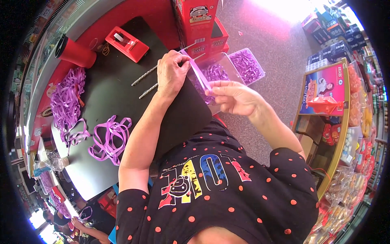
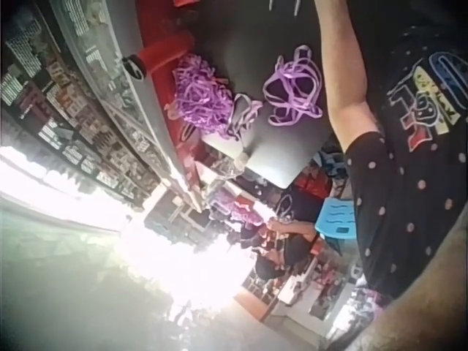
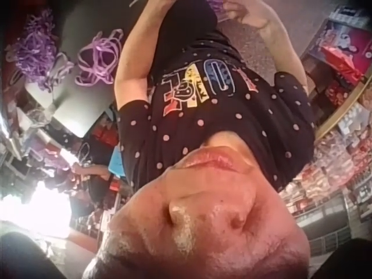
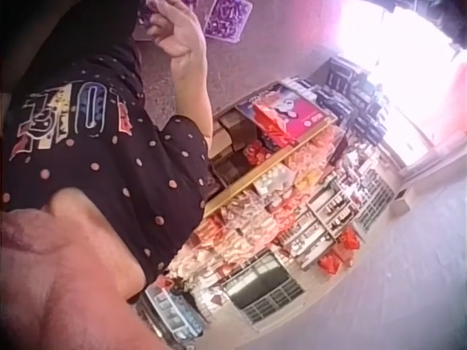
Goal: Tying purple ribbons onto a metal jig to create loops or bows.
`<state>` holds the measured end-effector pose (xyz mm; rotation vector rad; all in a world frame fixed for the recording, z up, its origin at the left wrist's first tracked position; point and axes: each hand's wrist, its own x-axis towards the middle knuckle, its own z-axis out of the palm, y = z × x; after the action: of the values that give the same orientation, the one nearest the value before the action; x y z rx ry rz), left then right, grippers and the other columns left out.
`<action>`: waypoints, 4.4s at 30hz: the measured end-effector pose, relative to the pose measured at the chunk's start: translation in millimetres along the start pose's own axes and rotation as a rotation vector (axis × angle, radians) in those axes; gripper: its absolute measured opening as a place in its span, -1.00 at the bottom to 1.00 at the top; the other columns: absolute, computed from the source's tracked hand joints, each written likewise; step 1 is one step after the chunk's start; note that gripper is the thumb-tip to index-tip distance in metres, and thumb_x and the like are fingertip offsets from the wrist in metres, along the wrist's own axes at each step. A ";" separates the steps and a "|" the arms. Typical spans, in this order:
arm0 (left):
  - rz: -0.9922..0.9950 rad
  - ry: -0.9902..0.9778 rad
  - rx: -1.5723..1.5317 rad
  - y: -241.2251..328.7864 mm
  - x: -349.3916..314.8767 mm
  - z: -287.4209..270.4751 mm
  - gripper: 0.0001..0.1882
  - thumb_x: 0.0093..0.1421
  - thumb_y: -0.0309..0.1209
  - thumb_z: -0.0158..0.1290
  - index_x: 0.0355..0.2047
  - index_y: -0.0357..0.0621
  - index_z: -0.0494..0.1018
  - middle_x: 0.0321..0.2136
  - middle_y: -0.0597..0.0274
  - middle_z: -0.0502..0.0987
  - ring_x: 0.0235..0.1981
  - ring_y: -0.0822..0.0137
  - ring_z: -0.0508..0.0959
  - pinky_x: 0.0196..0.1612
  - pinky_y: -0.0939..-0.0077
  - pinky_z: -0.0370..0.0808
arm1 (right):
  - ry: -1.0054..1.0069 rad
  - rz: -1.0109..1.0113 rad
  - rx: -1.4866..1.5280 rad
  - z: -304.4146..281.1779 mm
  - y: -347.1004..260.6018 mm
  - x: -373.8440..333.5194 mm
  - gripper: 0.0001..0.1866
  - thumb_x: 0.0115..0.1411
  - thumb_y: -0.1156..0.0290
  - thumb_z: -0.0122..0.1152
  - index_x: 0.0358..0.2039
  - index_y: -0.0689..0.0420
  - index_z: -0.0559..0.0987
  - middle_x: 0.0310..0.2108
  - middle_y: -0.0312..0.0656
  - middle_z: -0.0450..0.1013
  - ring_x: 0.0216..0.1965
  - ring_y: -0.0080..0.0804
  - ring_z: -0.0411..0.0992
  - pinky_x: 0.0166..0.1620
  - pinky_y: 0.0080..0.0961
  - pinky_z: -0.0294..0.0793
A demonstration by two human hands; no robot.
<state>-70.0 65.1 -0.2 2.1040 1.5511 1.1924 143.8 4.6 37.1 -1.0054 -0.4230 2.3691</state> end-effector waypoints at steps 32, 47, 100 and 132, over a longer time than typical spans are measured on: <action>-0.038 0.026 0.061 1.3 -1.0 1.4 -0.80 -0.05 -0.33 0.27 -0.51 -0.17 0.53 -0.47 0.25 0.47 -0.34 0.20 0.46 -0.21 0.33 0.34 | -0.056 -0.631 -0.650 68.8 -128.7 131.5 -0.69 0.12 0.53 0.23 -0.11 0.14 0.43 -0.27 -0.14 0.53 -0.52 -0.75 0.28 -0.49 -0.86 0.23; -0.120 0.120 -0.022 8.7 3.0 -5.6 -0.58 -0.20 -0.43 0.36 -0.43 -0.25 0.32 -0.34 0.06 0.32 -0.25 0.08 0.35 -0.17 0.30 0.35 | -0.011 -0.528 -0.614 33.7 -121.4 187.6 -0.63 0.25 0.16 0.05 -0.08 0.18 0.44 -0.19 -0.04 0.53 -0.52 -0.76 0.24 -0.56 -0.88 0.16; -0.835 -0.111 -2.020 57.1 -32.2 21.4 -0.29 0.29 0.14 -0.34 0.27 -0.04 -0.09 0.30 0.19 -0.09 0.34 0.20 -0.15 0.30 -0.02 -0.24 | 0.372 -0.845 -1.171 -4.3 -39.3 95.5 -0.61 0.26 0.08 0.05 -0.16 0.18 0.44 -0.33 -0.05 0.53 -0.29 -0.27 0.55 -0.22 -0.38 0.46; -0.908 -0.087 -2.103 58.1 -40.0 25.8 0.01 0.16 0.31 -0.21 0.33 0.17 -0.53 0.37 0.19 -0.46 0.36 0.12 -0.52 0.31 -0.03 -0.44 | -0.033 -0.344 -1.024 162.0 -118.1 192.7 -0.79 0.06 0.24 0.34 -0.48 0.12 0.59 -0.60 -0.47 0.37 -0.69 -0.82 0.05 -0.64 -0.81 -0.07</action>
<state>-15.8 13.2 2.4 0.0175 0.2840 1.1536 -46.9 199.3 92.1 -1.1488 -1.7647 1.7966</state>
